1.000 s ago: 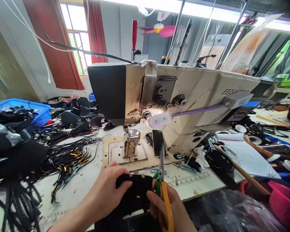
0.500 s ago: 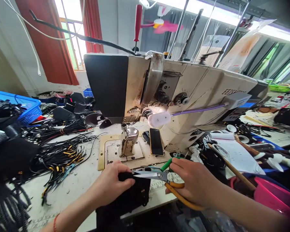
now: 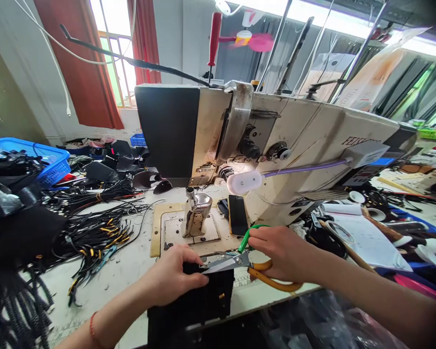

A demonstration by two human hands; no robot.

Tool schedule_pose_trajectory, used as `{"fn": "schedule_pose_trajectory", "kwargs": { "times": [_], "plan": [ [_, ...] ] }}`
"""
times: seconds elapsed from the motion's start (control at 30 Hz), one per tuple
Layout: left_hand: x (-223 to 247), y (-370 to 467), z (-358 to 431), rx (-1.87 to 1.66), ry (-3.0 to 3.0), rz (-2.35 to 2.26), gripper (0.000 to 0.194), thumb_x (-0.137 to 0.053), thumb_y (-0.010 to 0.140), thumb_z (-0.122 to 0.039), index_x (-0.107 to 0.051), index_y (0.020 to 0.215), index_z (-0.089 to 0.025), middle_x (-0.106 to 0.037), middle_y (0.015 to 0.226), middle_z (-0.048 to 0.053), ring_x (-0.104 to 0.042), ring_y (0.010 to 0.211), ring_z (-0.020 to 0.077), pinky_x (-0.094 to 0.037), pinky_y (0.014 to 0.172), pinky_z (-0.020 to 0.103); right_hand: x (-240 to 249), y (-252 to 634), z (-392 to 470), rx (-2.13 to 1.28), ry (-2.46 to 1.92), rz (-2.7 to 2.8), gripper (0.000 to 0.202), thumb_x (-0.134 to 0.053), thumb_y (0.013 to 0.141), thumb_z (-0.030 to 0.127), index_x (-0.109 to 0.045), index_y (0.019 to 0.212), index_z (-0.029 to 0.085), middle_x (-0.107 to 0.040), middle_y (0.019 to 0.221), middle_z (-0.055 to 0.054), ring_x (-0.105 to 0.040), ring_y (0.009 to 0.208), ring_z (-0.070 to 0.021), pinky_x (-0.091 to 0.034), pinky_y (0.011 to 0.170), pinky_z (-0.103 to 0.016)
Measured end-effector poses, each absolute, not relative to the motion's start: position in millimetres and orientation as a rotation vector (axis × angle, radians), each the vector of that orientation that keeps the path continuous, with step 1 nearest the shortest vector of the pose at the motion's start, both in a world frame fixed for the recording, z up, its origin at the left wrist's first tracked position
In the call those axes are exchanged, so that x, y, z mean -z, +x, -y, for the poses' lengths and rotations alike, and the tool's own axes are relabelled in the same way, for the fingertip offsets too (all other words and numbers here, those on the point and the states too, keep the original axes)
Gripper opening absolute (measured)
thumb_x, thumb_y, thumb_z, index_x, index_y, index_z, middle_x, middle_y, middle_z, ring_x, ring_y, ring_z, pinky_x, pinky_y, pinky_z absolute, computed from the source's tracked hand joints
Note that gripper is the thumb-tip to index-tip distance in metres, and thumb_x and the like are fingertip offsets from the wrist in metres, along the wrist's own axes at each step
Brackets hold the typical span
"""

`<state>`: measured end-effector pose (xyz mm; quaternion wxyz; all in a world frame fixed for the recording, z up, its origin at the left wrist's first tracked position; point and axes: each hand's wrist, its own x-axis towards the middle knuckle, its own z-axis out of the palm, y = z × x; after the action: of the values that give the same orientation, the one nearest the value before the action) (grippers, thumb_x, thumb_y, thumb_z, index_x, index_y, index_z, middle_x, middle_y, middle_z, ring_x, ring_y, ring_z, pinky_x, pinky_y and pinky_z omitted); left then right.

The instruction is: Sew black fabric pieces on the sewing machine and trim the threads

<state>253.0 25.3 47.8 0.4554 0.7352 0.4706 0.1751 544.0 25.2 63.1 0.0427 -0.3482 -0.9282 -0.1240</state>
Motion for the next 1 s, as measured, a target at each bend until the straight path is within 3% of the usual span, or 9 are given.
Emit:
{"fn": "schedule_pose_trajectory", "kwargs": {
  "times": [0.27,0.47,0.63,0.77,0.83,0.93,1.0],
  "plan": [
    [-48.4,251.5,-24.4,-0.392,1.888,-1.136,0.015,-0.07,0.069,-0.032,-0.073,0.079,-0.021,-0.06,0.087,0.0,-0.056,0.084,0.0183,-0.041,0.079,0.029,-68.0,542.6,-24.2,0.041,-1.139,2.914,0.048,-0.068,0.079,0.064,-0.057,0.07,0.018,-0.058,0.067,0.0,-0.047,0.053,-0.0123,-0.022,0.051,-0.028],
    [-47.3,254.5,-25.0,-0.356,1.929,-1.1,0.015,-0.07,0.07,-0.032,-0.072,0.08,-0.021,-0.059,0.089,-0.001,-0.056,0.085,0.0181,-0.042,0.08,0.029,-48.0,546.9,-18.2,-0.235,-1.2,2.806,0.045,-0.077,0.073,0.058,-0.058,0.069,0.018,-0.059,0.068,0.0,-0.053,0.058,-0.0138,-0.031,0.055,-0.025],
    [-45.2,249.5,-30.6,-0.32,1.935,-1.124,0.019,-0.071,0.071,-0.035,-0.072,0.085,-0.022,-0.062,0.093,0.0,-0.057,0.088,0.0185,-0.044,0.082,0.029,-30.6,547.4,-8.3,-0.546,-1.247,2.492,0.044,-0.074,0.078,0.053,-0.053,0.064,0.018,-0.057,0.067,0.0,-0.051,0.062,-0.014,-0.033,0.058,-0.026],
    [-45.9,249.8,-28.1,-0.261,1.957,-1.098,0.017,-0.07,0.071,-0.032,-0.073,0.084,-0.022,-0.065,0.094,0.001,-0.06,0.09,0.0203,-0.046,0.084,0.031,-19.6,521.9,6.9,-1.038,-1.286,2.047,0.03,-0.073,0.078,0.044,-0.059,0.085,0.019,-0.058,0.076,0.001,-0.052,0.066,-0.0141,-0.039,0.06,-0.025],
    [-46.0,256.3,-19.7,-0.291,2.069,-1.116,0.022,-0.07,0.073,-0.031,-0.073,0.093,-0.023,-0.066,0.098,0.003,-0.059,0.1,0.0253,-0.043,0.093,0.038,-12.2,500.9,15.4,-1.236,-1.279,1.786,0.027,-0.073,0.077,0.038,-0.055,0.088,0.021,-0.057,0.075,0.003,-0.054,0.064,-0.0141,-0.044,0.059,-0.026],
    [-43.5,269.4,-3.6,-0.359,2.229,-1.215,0.029,-0.071,0.074,-0.035,-0.069,0.1,-0.021,-0.066,0.102,0.007,-0.054,0.109,0.031,-0.034,0.102,0.05,-4.1,474.1,25.5,-1.364,-1.285,1.447,0.032,-0.072,0.076,0.044,-0.048,0.081,0.022,-0.051,0.067,0.005,-0.054,0.052,-0.0127,-0.044,0.052,-0.026],
    [-40.5,274.9,3.5,-0.319,2.168,-1.275,0.02,-0.072,0.074,-0.035,-0.066,0.086,-0.02,-0.065,0.092,0.006,-0.057,0.098,0.0285,-0.039,0.094,0.046,-4.1,468.3,29.2,-1.402,-1.288,1.359,0.036,-0.071,0.075,0.05,-0.049,0.083,0.022,-0.053,0.07,0.004,-0.055,0.052,-0.013,-0.044,0.051,-0.026]
  ]
}}
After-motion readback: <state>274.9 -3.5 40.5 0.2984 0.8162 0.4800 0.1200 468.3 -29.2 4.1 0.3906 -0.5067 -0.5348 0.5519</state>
